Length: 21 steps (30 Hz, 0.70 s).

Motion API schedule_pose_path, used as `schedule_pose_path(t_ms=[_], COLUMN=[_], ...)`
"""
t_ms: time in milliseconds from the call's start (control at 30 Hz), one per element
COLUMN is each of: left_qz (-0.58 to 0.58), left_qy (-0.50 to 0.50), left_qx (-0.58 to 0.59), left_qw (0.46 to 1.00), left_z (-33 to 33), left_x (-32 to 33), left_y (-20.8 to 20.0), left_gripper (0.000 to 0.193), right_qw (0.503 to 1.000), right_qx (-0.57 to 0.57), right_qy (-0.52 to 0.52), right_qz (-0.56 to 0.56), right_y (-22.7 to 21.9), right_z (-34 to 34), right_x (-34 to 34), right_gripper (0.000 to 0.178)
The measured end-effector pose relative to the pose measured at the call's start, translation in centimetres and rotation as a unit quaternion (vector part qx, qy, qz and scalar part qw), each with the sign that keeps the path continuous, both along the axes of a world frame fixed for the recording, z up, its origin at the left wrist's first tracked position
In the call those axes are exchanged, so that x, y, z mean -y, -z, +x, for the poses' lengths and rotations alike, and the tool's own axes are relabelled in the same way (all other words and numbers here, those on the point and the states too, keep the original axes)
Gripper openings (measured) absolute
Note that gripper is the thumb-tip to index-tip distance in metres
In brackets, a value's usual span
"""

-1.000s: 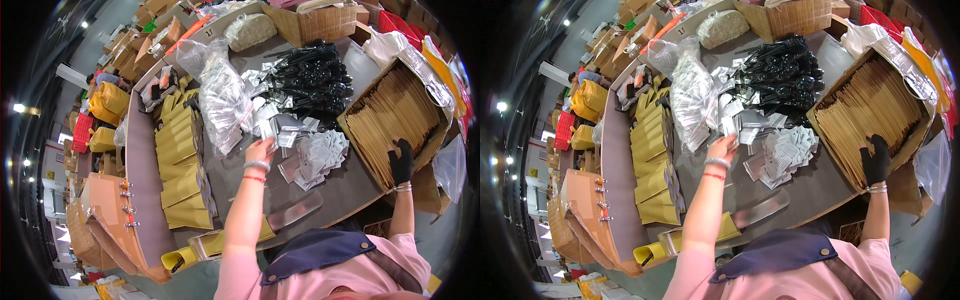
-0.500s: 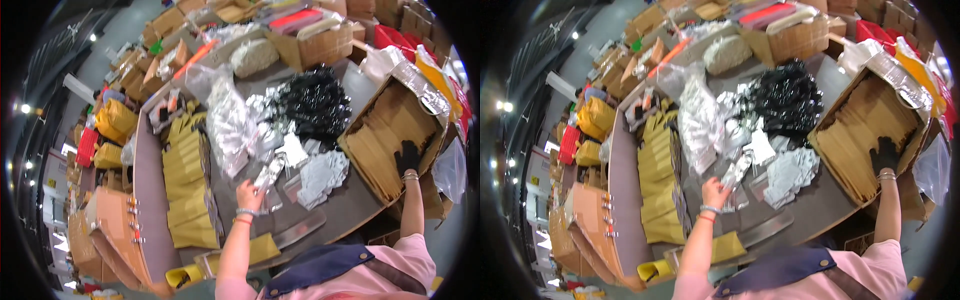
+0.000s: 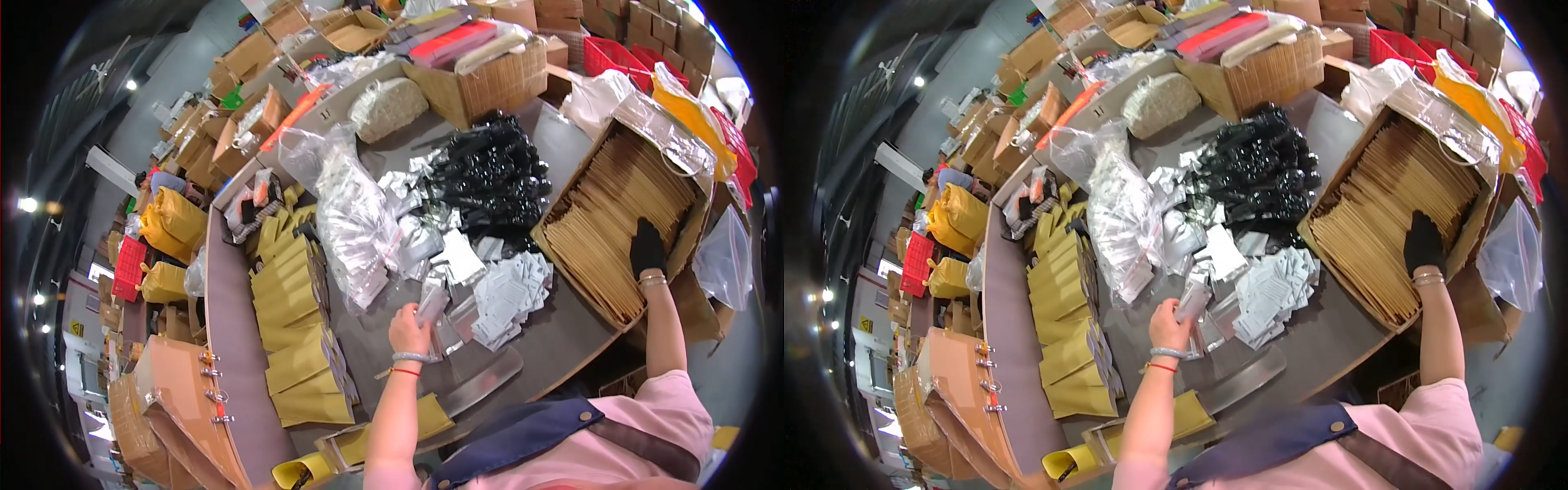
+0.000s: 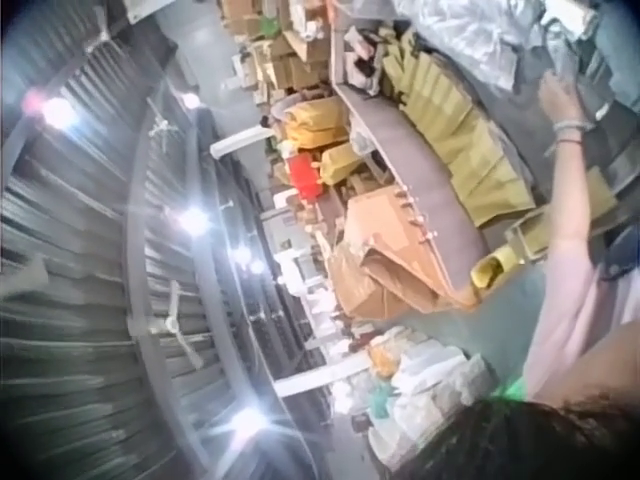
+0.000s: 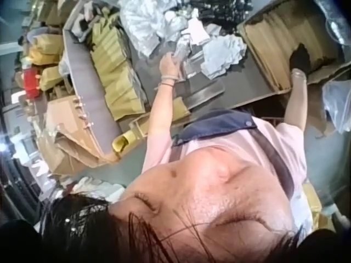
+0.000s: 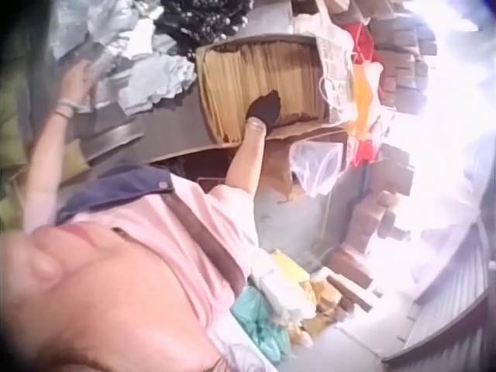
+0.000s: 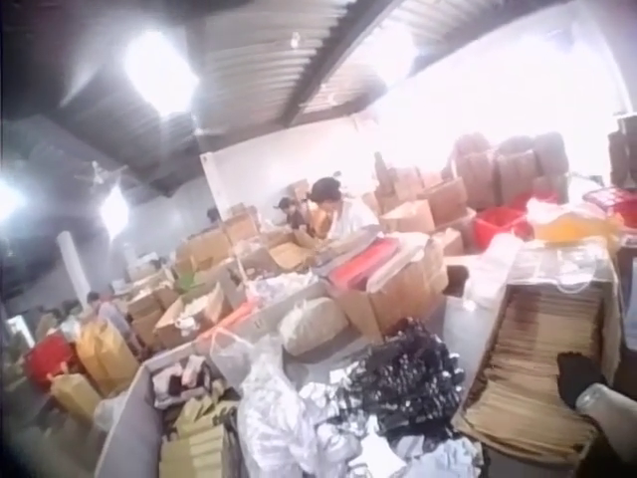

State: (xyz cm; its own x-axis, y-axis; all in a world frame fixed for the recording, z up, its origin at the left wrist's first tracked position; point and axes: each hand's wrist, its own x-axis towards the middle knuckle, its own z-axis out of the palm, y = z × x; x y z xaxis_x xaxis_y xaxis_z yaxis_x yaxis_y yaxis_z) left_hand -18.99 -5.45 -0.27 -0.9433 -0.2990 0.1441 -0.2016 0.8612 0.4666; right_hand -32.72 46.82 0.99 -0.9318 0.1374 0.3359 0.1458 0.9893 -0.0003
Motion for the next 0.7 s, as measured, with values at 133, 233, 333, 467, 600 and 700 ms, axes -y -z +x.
schedule_pose_path(t_ms=[133,233,333,467,600,700], left_qz=[0.247,0.272,0.069,0.041,0.157,0.099], left_qy=[-0.018,0.068,0.224,0.186,0.132,0.141], left_qx=[0.021,0.132,0.115,0.019,-0.021,-0.049], left_qw=[0.969,0.951,0.965,0.981,0.978,0.984], left_z=[2.4,6.2,9.1,8.9,6.4,4.0], left_x=[-2.1,-5.3,-6.8,-7.8,-9.4,-10.6], left_y=[-4.4,-5.8,-3.3,-4.8,-4.9,-1.6], left_gripper=[0.033,0.025,0.032,0.038,0.049,0.058], right_qw=[0.994,0.974,0.931,0.929,0.899,0.855], right_qx=[-0.039,-0.143,-0.153,-0.039,-0.069,0.025], right_qy=[0.006,-0.071,-0.206,-0.267,-0.377,-0.389], right_qz=[-0.105,-0.159,-0.258,-0.253,-0.214,-0.343], right_y=[-2.4,-3.0,-2.8,-8.9,-8.3,-3.2], right_z=[0.6,0.8,-1.0,-0.7,-4.2,-8.9], right_x=[1.1,1.8,6.1,16.0,22.1,25.4], right_gripper=[0.037,0.032,0.035,0.032,0.023,0.034])
